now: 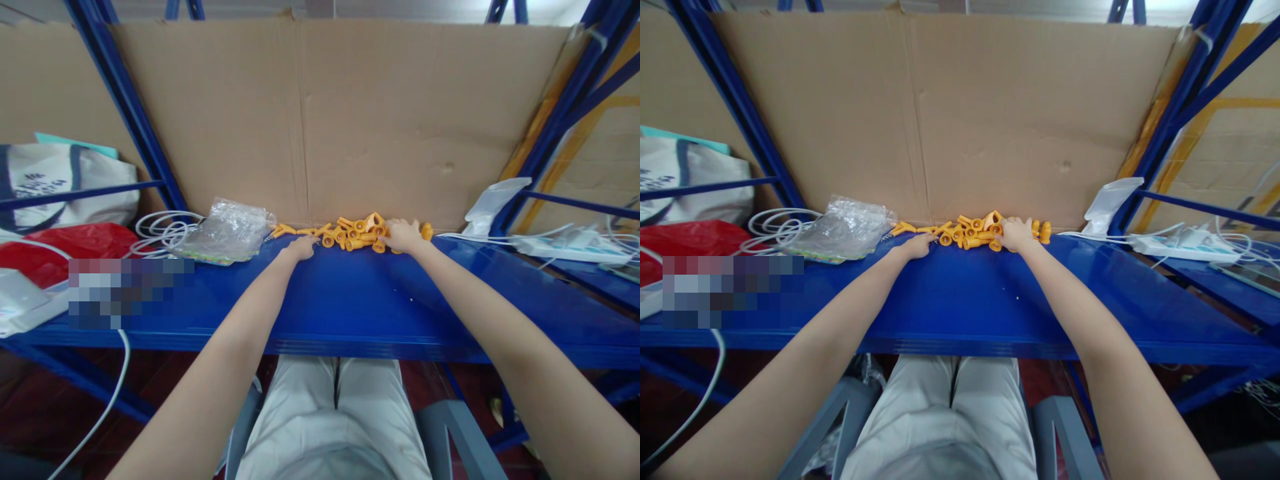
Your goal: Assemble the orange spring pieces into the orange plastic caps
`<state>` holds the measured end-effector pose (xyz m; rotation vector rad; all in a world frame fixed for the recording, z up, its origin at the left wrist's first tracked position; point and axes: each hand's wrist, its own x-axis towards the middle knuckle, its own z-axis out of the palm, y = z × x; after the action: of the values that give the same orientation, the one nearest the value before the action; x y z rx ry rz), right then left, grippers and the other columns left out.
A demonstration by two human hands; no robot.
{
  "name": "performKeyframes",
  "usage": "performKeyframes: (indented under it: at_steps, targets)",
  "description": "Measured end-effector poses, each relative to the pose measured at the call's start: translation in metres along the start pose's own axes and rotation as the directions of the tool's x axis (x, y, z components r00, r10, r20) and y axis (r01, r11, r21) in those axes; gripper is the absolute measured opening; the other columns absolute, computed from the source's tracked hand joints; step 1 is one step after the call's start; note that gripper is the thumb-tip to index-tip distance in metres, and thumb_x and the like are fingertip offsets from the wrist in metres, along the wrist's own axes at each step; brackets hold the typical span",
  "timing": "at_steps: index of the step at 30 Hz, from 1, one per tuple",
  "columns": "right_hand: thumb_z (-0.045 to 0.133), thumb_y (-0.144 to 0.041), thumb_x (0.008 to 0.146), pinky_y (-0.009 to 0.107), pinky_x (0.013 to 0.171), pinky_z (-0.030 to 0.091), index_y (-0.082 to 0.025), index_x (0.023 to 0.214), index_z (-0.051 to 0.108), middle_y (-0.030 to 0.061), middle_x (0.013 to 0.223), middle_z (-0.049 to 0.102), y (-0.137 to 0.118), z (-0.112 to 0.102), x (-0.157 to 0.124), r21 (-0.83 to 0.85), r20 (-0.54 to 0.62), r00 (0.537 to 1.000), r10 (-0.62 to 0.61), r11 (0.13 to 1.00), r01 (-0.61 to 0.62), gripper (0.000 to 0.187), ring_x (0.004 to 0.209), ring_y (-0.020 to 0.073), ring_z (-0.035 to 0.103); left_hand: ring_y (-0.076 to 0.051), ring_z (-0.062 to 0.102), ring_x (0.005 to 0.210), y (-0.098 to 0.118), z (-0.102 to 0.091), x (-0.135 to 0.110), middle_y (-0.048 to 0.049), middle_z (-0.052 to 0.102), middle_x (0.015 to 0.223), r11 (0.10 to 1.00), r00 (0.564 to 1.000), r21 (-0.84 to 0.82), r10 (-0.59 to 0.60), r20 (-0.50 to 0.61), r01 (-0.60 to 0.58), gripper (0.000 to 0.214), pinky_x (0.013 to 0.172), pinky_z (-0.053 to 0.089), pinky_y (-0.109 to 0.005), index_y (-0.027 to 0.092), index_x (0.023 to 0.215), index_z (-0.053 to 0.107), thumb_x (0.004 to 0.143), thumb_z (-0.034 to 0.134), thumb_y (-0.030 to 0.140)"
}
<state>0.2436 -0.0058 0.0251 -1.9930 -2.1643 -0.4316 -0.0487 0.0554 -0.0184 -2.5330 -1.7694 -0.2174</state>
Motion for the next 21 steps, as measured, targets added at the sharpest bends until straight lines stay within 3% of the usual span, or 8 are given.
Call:
performKeyframes:
  at_steps: [4,9,13,16,21]
  targets:
    - [0.050,-0.033,0.097,0.064,0.117,0.029,-0.015,0.140,0.060,0.0189,0.145,0.062,0.022,-0.005,0.000,-0.077,-0.020,0.999,-0.035,0.996,0.033,0.047,0.136,0.0356,0.053,-0.024,0.065,0.128,0.002,-0.013,-0.001,-0.0114,0.071,0.136,0.996,1.000,0.088,-0.003,0.019,0.002,0.051,0.109,0.049,-0.032,0.023,0.127,0.073,0.082,0.054,0.011]
    - [0.051,-0.037,0.096,0.061,0.111,0.036,-0.019,0.143,0.059,0.0180,0.147,0.060,0.064,-0.018,0.004,-0.128,-0.029,0.999,0.017,0.992,-0.021,0.051,0.135,0.0366,0.053,-0.026,0.070,0.118,0.002,-0.029,-0.003,-0.0108,0.077,0.123,0.980,0.998,0.200,-0.031,0.058,0.019,0.036,0.100,0.053,-0.033,0.023,0.105,0.078,0.079,0.057,0.012]
    - [0.051,-0.031,0.097,0.060,0.108,0.037,-0.016,0.144,0.059,0.0212,0.148,0.058,0.094,-0.026,-0.002,-0.182,0.013,0.990,0.139,0.974,-0.134,0.050,0.135,0.0373,0.052,-0.026,0.072,0.113,0.002,-0.036,-0.009,-0.0102,0.078,0.116,0.971,0.996,0.238,-0.003,0.090,-0.019,0.033,0.097,0.054,-0.032,0.023,0.101,0.078,0.078,0.058,0.010]
    - [0.049,-0.025,0.099,0.055,0.108,0.036,-0.006,0.144,0.057,0.0281,0.150,0.054,0.111,-0.026,-0.011,-0.189,0.078,0.975,0.210,0.963,-0.192,0.050,0.138,0.0375,0.049,-0.028,0.071,0.115,0.005,-0.039,-0.018,-0.0123,0.078,0.118,0.968,0.995,0.248,0.004,0.103,-0.029,0.031,0.096,0.054,-0.033,0.021,0.102,0.077,0.080,0.058,0.010]
    - [0.054,-0.027,0.099,0.046,0.100,0.043,-0.004,0.153,0.047,0.0318,0.152,0.050,0.143,-0.010,-0.017,-0.090,0.163,0.925,0.344,0.939,-0.333,0.059,0.138,0.0374,0.051,-0.029,0.073,0.109,0.017,-0.046,-0.037,-0.0130,0.078,0.111,0.960,0.983,0.254,0.073,0.169,-0.115,0.028,0.092,0.055,-0.033,0.021,0.093,0.077,0.077,0.060,0.006]
